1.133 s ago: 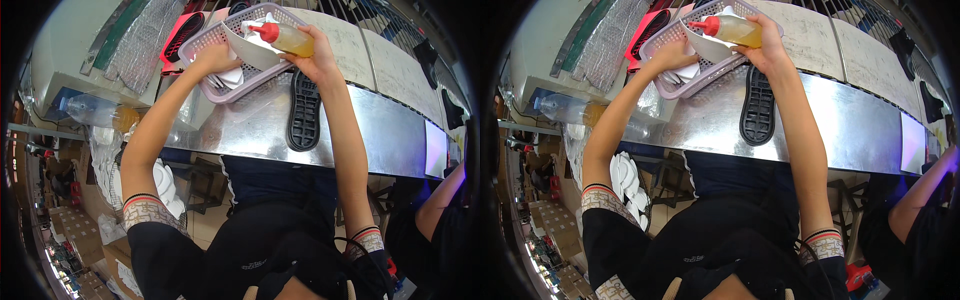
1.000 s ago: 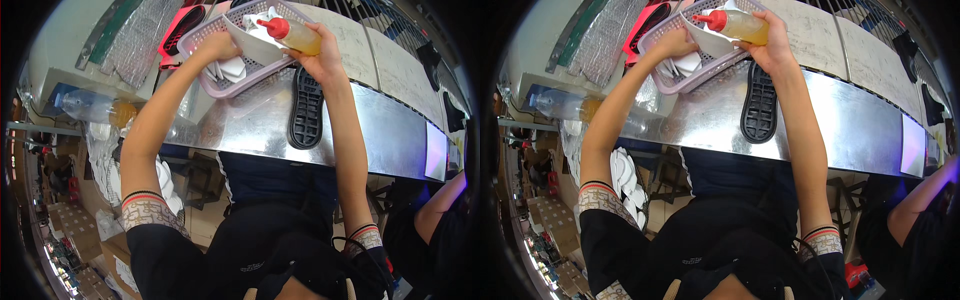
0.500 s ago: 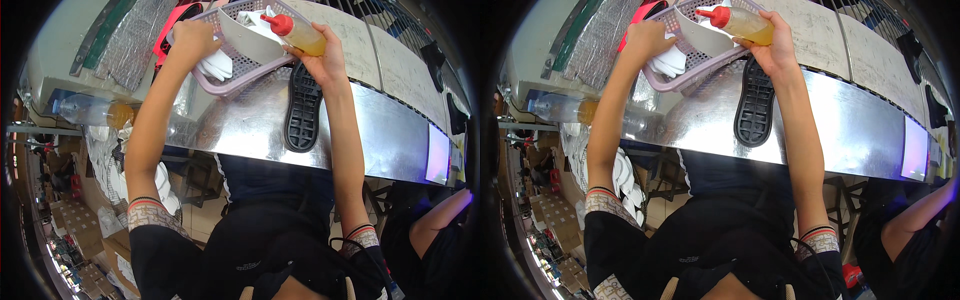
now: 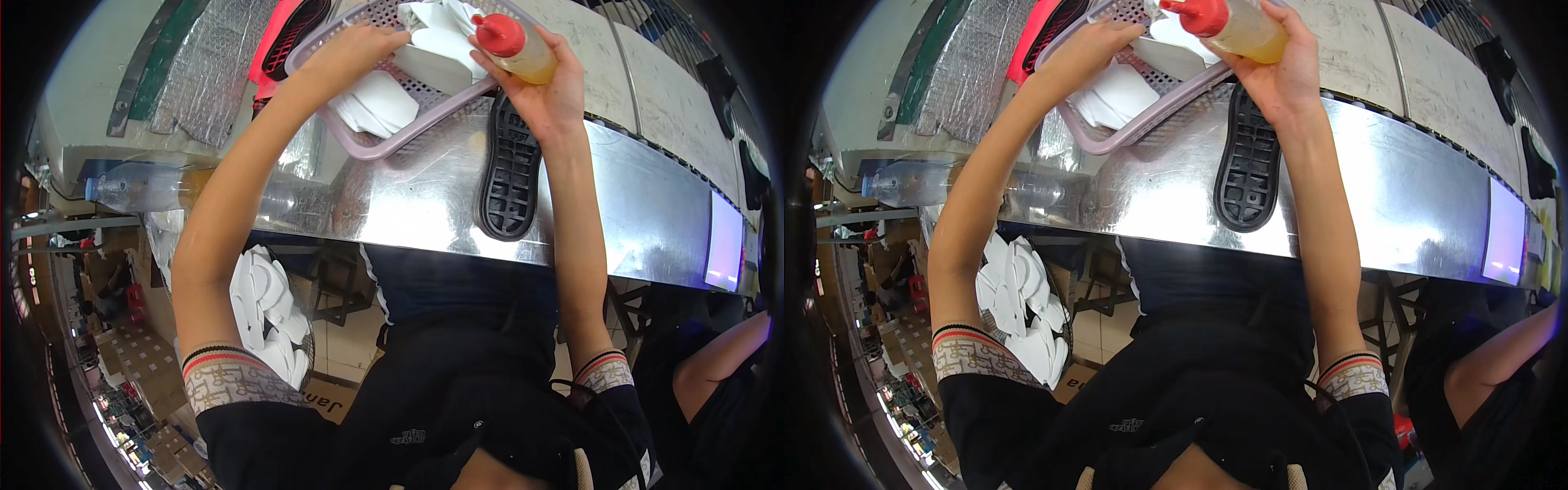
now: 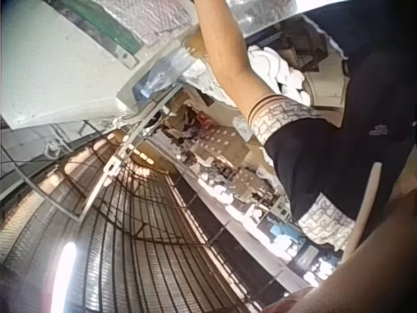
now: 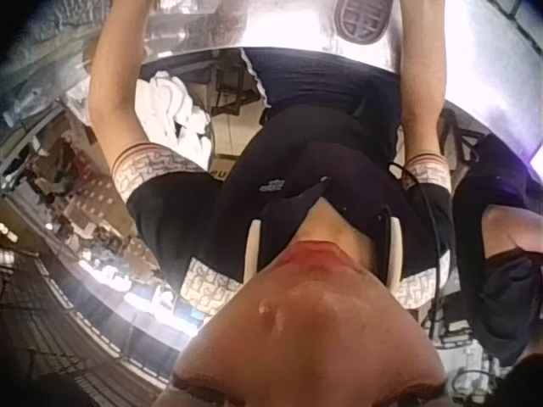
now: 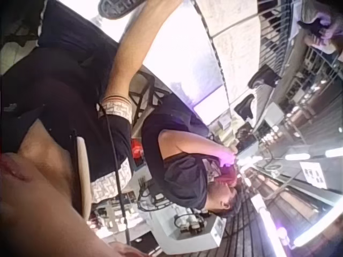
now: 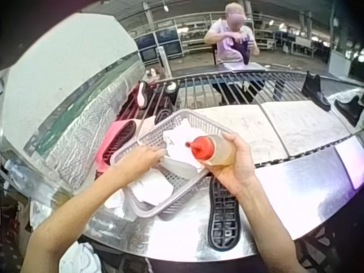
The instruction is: Apply adhesive from a squeeze bottle onto shoe insole components and place them on the conveyor.
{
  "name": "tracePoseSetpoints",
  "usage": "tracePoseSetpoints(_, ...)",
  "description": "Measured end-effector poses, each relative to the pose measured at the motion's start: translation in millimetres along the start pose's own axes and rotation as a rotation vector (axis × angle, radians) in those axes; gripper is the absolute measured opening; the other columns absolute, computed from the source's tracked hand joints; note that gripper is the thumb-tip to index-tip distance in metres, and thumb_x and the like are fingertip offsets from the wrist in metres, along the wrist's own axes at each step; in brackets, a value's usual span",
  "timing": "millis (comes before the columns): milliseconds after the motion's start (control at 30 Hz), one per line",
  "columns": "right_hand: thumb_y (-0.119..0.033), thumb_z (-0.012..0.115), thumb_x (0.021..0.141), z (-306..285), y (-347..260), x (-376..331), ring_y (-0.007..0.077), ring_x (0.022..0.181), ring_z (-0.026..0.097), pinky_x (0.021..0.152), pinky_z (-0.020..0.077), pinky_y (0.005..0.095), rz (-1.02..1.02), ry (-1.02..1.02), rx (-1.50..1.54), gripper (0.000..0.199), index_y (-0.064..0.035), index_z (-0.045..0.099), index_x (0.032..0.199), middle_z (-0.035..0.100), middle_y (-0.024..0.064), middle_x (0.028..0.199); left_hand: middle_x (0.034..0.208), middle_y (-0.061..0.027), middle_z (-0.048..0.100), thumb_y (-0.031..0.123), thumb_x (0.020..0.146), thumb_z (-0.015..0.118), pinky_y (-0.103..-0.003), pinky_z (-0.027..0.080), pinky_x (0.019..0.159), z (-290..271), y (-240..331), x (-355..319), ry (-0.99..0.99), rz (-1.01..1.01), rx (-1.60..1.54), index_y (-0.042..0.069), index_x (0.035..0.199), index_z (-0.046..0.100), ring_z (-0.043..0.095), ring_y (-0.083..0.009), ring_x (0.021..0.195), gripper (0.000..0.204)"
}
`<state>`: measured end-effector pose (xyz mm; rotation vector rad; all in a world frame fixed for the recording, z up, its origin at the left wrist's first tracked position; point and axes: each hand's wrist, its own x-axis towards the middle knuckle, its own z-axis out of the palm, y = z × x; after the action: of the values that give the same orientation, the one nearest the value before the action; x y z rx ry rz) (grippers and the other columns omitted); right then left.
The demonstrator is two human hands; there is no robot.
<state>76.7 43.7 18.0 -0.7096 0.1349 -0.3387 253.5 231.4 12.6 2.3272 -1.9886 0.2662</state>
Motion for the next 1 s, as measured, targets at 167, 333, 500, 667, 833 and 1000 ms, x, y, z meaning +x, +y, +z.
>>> tracePoseSetpoints(167, -0.025, 0.041, 0.091, -10, 2, 7, 0.0406, 0.121, 0.043, 0.105, 0.0366, 0.0503, -0.078, 0.027, 0.037, 0.053, 0.0118, 0.035, 0.129, 0.044, 0.0249, 0.130, 0.093, -0.0187, 0.061, -0.006, 0.075, 0.049, -0.042, 0.048, 0.077, 9, -8, 14, -0.020, -0.007, -0.128, -0.001, 0.099, 0.050, 0.059, -0.0378, 0.089, 0.024)
tracePoseSetpoints(333, -0.031, 0.043, 0.089, -16, -2, 13, 0.0312, 0.108, 0.056, 0.090, 0.0498, 0.0464, -0.102, 0.101, 0.092, 0.048, 0.0045, 0.048, 0.120, 0.056, 0.0189, 0.118, 0.129, -0.0154, 0.047, 0.012, 0.066, 0.072, -0.046, 0.034, 0.096, 12, -28, 31, -0.482, -0.242, -0.270, 0.012, 0.108, 0.052, 0.043, -0.0352, 0.121, 0.046)
tracePoseSetpoints(500, -0.029, 0.046, 0.089, -18, -4, 12, 0.0336, 0.112, 0.051, 0.096, 0.0435, 0.0480, -0.076, 0.081, 0.115, 0.046, 0.0038, 0.045, 0.121, 0.052, 0.0194, 0.121, 0.090, -0.0186, 0.062, -0.002, 0.078, 0.056, -0.043, 0.047, 0.071, 20, -12, 14, -0.008, -0.006, -0.303, 0.004, 0.105, 0.052, 0.061, -0.0374, 0.085, 0.027)
tracePoseSetpoints(667, -0.021, 0.047, 0.088, -19, 0, 12, 0.0346, 0.118, 0.047, 0.100, 0.0413, 0.0539, -0.113, 0.095, 0.084, 0.044, 0.0077, 0.041, 0.121, 0.048, 0.0224, 0.123, 0.118, -0.0145, 0.052, 0.009, 0.082, 0.055, -0.053, 0.033, 0.098, 20, -3, 10, 0.070, 0.038, -0.129, 0.009, 0.118, 0.047, 0.045, -0.0335, 0.118, 0.037)
tracePoseSetpoints(833, -0.025, 0.040, 0.091, -28, -2, 13, 0.0398, 0.117, 0.047, 0.100, 0.0420, 0.0518, -0.118, 0.031, 0.111, 0.047, 0.0074, 0.038, 0.125, 0.045, 0.0234, 0.126, 0.140, -0.0137, 0.035, 0.017, 0.080, 0.058, -0.056, 0.024, 0.106, 11, 8, -2, 0.171, -0.041, 0.102, 0.011, 0.137, 0.031, 0.029, -0.0364, 0.132, 0.063)
tracePoseSetpoints(1000, -0.031, 0.040, 0.089, -30, -4, 13, 0.0350, 0.104, 0.055, 0.089, 0.0502, 0.0474, -0.040, 0.036, 0.191, 0.050, 0.0034, 0.039, 0.125, 0.048, 0.0194, 0.119, 0.139, -0.0195, 0.039, 0.028, 0.083, 0.058, -0.042, 0.028, 0.107, 1, -8, -37, 0.180, -0.321, -0.240, 0.006, 0.141, 0.028, 0.038, -0.0347, 0.128, 0.069)
